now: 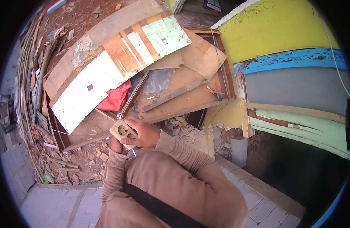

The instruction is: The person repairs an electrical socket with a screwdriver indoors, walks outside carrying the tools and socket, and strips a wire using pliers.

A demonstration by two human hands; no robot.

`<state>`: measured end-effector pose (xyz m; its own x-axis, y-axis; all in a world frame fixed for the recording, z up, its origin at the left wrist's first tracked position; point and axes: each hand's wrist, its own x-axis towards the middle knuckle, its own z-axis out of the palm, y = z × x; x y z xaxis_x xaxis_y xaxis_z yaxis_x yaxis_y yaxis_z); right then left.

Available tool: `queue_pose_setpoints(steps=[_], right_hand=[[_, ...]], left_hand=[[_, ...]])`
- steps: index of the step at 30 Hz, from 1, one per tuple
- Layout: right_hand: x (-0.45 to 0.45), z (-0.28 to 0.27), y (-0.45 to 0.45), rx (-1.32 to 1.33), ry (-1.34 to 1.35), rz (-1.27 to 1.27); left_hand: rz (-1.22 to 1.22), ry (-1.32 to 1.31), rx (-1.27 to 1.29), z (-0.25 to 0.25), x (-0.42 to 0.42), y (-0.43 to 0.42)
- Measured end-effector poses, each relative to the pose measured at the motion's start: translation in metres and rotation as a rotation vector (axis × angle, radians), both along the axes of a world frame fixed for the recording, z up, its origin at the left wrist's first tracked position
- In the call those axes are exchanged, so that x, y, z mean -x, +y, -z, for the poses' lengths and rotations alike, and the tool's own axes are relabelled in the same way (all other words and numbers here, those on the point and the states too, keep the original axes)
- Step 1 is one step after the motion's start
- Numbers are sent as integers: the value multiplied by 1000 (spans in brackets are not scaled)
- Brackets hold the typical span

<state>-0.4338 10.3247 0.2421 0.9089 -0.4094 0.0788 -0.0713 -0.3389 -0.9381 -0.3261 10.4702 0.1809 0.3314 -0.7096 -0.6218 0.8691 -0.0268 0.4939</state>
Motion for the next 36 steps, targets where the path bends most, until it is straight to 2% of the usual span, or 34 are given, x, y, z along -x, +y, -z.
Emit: queue_pose_setpoints(steps=[1,3,5,8,10,12,13,14,15,16,18,19,21,22,24,26,27,28,29,30,31,33,35,36], right_hand=[[7,-3,7,18,10,74],[25,-11,5,-155,46,270],[48,-9,-1,-132,34,399],[81,-13,-8,58,47,518],[107,-18,-22,-42,-24,598],[124,2,-46,-491,-58,881],[131,36,-67,-510,-21,1003],[139,88,-93,-532,22,1118],[143,150,-121,-470,218,1234],[139,138,-149,-281,623,1178],[112,204,-188,-250,811,1297],[98,266,-205,-109,919,1326],[83,312,-210,-105,980,1279],[86,309,-216,-241,938,1206],[82,305,-221,-333,930,1295],[97,315,-221,-518,707,1319],[103,310,-218,-530,714,1337],[101,299,-205,-793,402,1496],[96,226,-191,-967,200,1413],[91,196,-185,-956,176,1334],[100,225,-195,-1027,132,1174],[59,149,-181,-1007,-58,1097],[-16,67,-156,-923,-77,1044],[-54,38,-142,-906,-128,958]], left_hand=[[74,10,18,4,-2,-10],[205,-36,85,14,3,-34],[315,-12,102,11,16,-60],[455,-41,108,16,36,-83],[496,122,150,27,43,-95],[513,212,188,40,47,-101],[455,400,183,9,57,-115],[413,385,131,5,60,-123],[362,373,61,5,60,-120],[352,345,78,4,58,-118],[303,306,53,-21,58,-115],[262,284,40,-21,51,-108],[221,288,149,-21,38,-88],[165,285,195,-37,36,-84],[119,240,190,-44,22,-63],[28,277,230,-47,11,-36],[-9,261,242,-46,8,-25],[-40,273,235,-46,7,-13],[-99,258,235,-47,4,4],[-115,207,131,-38,1,24],[-157,161,27,-29,1,39],[-280,200,2,-63,0,47],[-249,234,278,25,3,92],[-251,193,237,32,3,106]])
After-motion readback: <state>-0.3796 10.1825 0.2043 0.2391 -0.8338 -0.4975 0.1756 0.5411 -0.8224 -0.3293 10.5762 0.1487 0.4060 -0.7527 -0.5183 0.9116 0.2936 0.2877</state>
